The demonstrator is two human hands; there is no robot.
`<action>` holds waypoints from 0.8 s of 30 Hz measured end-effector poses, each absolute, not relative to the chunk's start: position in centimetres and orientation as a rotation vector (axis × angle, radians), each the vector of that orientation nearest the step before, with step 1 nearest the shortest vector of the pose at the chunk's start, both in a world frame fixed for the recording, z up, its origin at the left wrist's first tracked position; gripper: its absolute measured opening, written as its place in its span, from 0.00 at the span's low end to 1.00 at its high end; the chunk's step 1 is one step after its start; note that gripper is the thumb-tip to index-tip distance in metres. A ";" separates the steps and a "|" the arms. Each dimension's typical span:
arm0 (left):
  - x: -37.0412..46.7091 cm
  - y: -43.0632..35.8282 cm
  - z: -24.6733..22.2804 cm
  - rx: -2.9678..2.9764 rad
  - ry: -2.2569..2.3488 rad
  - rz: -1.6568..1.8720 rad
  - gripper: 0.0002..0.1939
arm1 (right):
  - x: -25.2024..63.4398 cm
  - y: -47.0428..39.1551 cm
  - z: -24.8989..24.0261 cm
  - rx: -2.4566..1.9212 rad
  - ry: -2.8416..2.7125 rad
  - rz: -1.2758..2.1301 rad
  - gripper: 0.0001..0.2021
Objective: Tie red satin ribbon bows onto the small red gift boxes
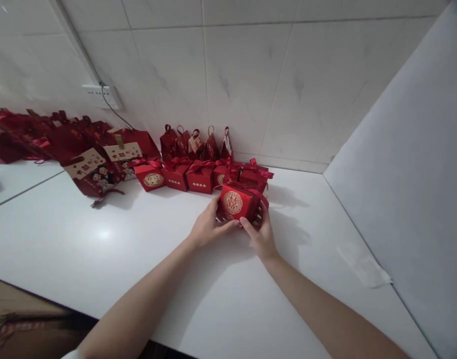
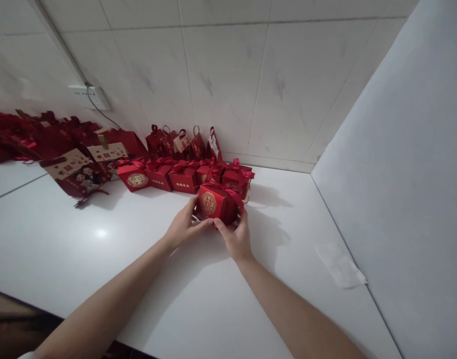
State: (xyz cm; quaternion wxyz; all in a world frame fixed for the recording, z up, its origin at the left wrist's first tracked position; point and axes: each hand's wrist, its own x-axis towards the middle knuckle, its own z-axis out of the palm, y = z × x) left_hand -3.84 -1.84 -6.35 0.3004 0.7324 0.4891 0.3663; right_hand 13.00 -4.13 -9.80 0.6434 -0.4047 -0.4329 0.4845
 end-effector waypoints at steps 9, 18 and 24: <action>-3.6 -2.2 -6.1 2.208 1.577 0.962 0.38 | 12.9 -4.1 -10.1 -0.989 -0.961 1.036 0.43; -3.2 -2.6 -6.6 2.043 1.416 0.963 0.38 | 12.9 -4.5 -10.0 -1.078 -0.947 0.869 0.39; -3.4 -1.0 -6.9 1.451 1.182 1.160 0.31 | 13.5 -5.8 -9.2 -0.916 -1.282 0.803 0.23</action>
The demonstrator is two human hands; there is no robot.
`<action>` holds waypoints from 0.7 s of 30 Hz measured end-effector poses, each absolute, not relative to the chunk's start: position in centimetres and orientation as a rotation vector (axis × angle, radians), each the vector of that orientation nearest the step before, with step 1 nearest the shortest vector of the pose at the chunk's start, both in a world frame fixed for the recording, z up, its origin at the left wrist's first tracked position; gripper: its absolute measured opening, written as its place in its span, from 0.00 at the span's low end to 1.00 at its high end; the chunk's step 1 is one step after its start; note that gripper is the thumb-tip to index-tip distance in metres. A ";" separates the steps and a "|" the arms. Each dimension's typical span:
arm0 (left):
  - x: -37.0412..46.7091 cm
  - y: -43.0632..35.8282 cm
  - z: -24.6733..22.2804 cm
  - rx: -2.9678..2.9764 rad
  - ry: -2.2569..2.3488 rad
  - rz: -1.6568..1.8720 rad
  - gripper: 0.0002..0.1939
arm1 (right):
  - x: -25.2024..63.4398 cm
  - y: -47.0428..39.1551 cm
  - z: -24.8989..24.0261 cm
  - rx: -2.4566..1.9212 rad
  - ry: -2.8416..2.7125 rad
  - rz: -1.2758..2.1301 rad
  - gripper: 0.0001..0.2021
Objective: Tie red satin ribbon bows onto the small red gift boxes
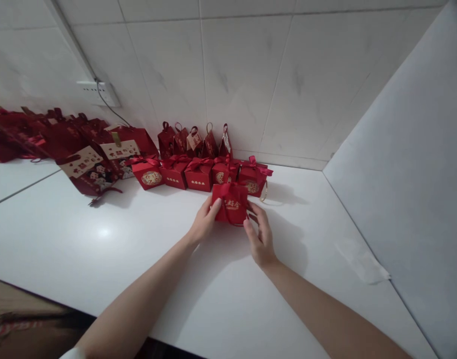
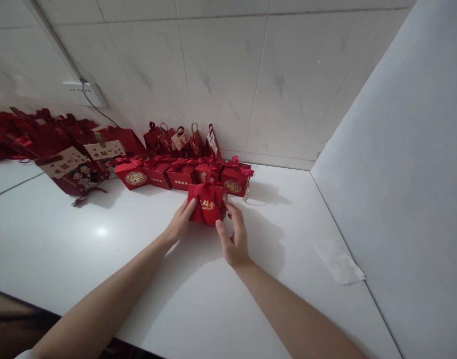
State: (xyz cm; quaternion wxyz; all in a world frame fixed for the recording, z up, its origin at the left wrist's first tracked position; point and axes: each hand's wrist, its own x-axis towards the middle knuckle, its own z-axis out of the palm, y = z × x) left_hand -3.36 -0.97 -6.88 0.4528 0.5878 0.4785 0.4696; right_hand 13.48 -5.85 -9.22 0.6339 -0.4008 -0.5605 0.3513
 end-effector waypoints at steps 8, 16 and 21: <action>-3.1 -1.4 -6.2 0.865 0.795 0.923 0.39 | 12.8 -6.1 -9.5 -0.810 -1.253 0.938 0.40; -2.5 -1.5 -7.2 0.923 0.813 0.930 0.37 | 13.0 -5.7 -10.1 -0.856 -1.310 0.889 0.32; -2.9 -1.4 -6.5 1.143 1.053 1.120 0.32 | 13.0 -5.2 -10.8 -0.933 -1.409 0.674 0.25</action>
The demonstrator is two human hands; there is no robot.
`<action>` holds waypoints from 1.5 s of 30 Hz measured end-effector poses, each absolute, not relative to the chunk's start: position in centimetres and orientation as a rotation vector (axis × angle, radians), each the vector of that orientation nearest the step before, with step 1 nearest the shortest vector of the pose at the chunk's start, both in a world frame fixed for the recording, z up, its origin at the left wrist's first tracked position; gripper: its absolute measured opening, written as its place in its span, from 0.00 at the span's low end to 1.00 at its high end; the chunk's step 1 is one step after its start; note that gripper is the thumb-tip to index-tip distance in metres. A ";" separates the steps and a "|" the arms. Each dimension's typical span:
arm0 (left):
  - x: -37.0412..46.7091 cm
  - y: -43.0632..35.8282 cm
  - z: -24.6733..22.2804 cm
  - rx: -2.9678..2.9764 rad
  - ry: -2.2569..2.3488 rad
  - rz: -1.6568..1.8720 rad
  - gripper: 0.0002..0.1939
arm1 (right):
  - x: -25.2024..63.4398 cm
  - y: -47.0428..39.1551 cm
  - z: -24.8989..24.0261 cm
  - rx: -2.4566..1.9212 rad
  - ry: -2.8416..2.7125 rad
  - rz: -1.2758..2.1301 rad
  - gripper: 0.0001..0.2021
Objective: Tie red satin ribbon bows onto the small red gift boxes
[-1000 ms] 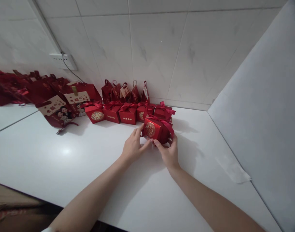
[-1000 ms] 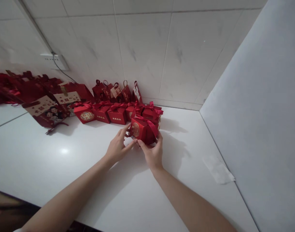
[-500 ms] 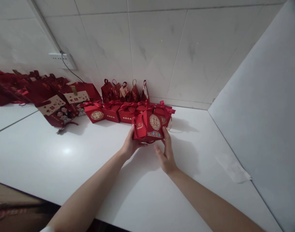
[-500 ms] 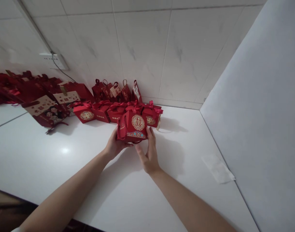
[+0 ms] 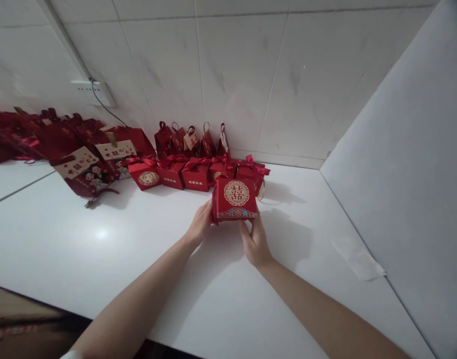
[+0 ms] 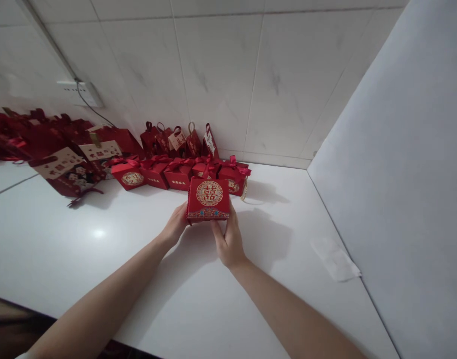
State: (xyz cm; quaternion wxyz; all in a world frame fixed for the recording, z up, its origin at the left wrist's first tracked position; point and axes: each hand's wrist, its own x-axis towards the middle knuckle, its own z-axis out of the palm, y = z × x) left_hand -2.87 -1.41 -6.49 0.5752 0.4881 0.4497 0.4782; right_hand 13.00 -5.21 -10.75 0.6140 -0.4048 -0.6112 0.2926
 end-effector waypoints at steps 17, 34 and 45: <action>-3.1 -2.2 -6.7 1.046 0.759 1.044 0.35 | 13.6 -5.3 -10.0 -0.908 -1.571 0.201 0.28; -1.8 -3.2 -5.5 0.196 0.458 0.638 0.27 | 13.5 -5.4 -10.1 -0.914 -1.454 0.548 0.35; -1.5 -3.1 -6.0 0.319 0.545 0.585 0.39 | 13.7 -5.5 -9.8 -0.910 -1.453 0.538 0.34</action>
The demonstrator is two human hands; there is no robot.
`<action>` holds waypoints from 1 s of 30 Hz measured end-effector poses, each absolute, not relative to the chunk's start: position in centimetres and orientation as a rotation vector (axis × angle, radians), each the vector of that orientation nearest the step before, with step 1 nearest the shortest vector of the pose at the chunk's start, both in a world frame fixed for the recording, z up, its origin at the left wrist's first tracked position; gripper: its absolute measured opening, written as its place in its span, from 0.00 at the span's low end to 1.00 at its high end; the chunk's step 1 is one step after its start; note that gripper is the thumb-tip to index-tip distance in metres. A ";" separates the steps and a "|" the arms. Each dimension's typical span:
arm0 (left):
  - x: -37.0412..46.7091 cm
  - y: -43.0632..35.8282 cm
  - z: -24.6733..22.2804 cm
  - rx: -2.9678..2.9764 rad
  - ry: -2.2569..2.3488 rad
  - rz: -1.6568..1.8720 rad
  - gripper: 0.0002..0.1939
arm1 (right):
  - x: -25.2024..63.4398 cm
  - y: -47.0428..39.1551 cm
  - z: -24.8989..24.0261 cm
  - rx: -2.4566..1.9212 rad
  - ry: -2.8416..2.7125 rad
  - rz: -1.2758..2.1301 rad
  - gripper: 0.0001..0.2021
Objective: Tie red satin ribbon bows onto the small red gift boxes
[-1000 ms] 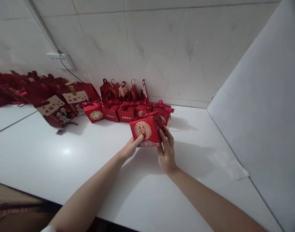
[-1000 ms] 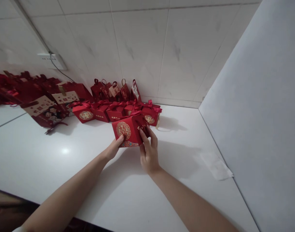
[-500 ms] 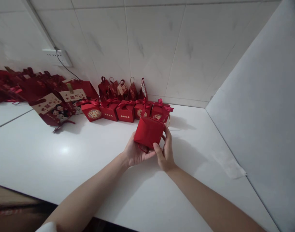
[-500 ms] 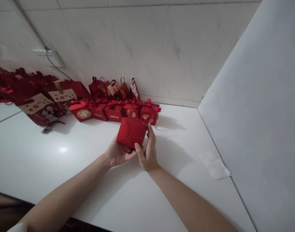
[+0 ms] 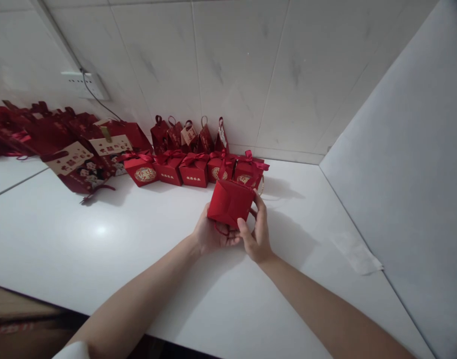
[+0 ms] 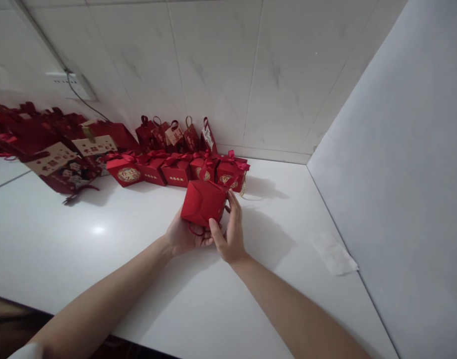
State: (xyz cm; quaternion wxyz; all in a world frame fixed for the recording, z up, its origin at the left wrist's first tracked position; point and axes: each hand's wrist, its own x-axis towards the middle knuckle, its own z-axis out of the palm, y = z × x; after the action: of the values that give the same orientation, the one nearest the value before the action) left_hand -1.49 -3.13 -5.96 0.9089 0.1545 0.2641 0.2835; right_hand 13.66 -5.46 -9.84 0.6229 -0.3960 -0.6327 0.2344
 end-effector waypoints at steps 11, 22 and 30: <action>-0.9 -3.8 -5.3 0.348 0.534 0.591 0.32 | 13.4 -5.9 -9.3 -0.939 -1.487 0.394 0.53; 0.1 -4.5 -5.7 0.387 0.664 0.752 0.35 | 13.8 -5.8 -9.3 -0.884 -1.478 0.528 0.44; 1.5 -4.7 -6.7 0.469 0.652 0.961 0.36 | 13.3 -5.8 -9.4 -0.911 -1.402 0.548 0.43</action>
State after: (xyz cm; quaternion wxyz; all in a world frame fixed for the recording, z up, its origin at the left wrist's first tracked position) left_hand 1.54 -4.69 -6.73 0.8102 0.2196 0.3051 0.4498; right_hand 13.34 -5.79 -9.37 0.6372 -0.3990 -0.6142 0.2399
